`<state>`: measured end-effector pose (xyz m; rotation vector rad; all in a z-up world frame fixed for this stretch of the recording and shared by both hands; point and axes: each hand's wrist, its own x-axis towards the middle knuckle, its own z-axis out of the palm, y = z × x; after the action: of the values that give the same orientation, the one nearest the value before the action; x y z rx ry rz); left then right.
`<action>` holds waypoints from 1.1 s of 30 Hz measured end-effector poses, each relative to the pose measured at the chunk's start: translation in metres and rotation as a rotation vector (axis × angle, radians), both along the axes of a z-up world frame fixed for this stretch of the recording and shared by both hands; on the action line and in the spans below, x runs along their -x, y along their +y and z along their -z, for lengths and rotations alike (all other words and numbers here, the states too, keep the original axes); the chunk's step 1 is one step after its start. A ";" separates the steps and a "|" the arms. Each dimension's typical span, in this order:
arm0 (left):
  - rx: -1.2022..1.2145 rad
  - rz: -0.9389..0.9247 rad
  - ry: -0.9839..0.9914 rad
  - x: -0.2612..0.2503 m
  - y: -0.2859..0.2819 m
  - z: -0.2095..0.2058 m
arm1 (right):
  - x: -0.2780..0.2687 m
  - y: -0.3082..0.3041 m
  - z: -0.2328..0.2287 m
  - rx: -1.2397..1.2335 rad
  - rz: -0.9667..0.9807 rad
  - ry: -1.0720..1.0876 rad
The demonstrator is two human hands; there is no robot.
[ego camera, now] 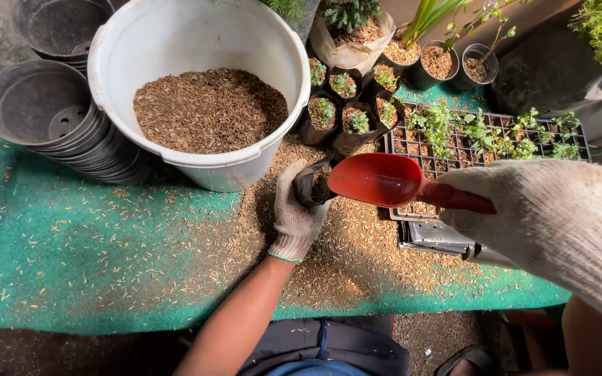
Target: Filling small seedling pots with soil from a large bucket using a hand scoop
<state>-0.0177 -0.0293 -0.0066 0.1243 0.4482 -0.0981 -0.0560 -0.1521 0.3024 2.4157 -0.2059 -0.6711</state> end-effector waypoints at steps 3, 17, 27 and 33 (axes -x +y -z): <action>-0.074 0.001 -0.068 0.003 -0.001 0.012 | -0.002 0.006 0.004 0.065 -0.144 0.111; -1.320 -0.325 -0.584 0.019 0.001 0.027 | -0.012 0.020 0.038 -0.159 -0.309 0.059; -1.162 -0.292 -0.664 0.018 -0.003 0.026 | -0.007 0.015 0.025 -0.052 -0.337 0.036; -1.132 -0.271 -0.578 0.017 0.003 0.023 | 0.013 -0.026 0.015 -0.111 -0.080 -0.035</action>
<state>-0.0350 -0.0261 -0.0301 1.1690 -0.1096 0.4657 -0.0689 -0.1779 0.2874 2.5288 -0.0870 -0.6195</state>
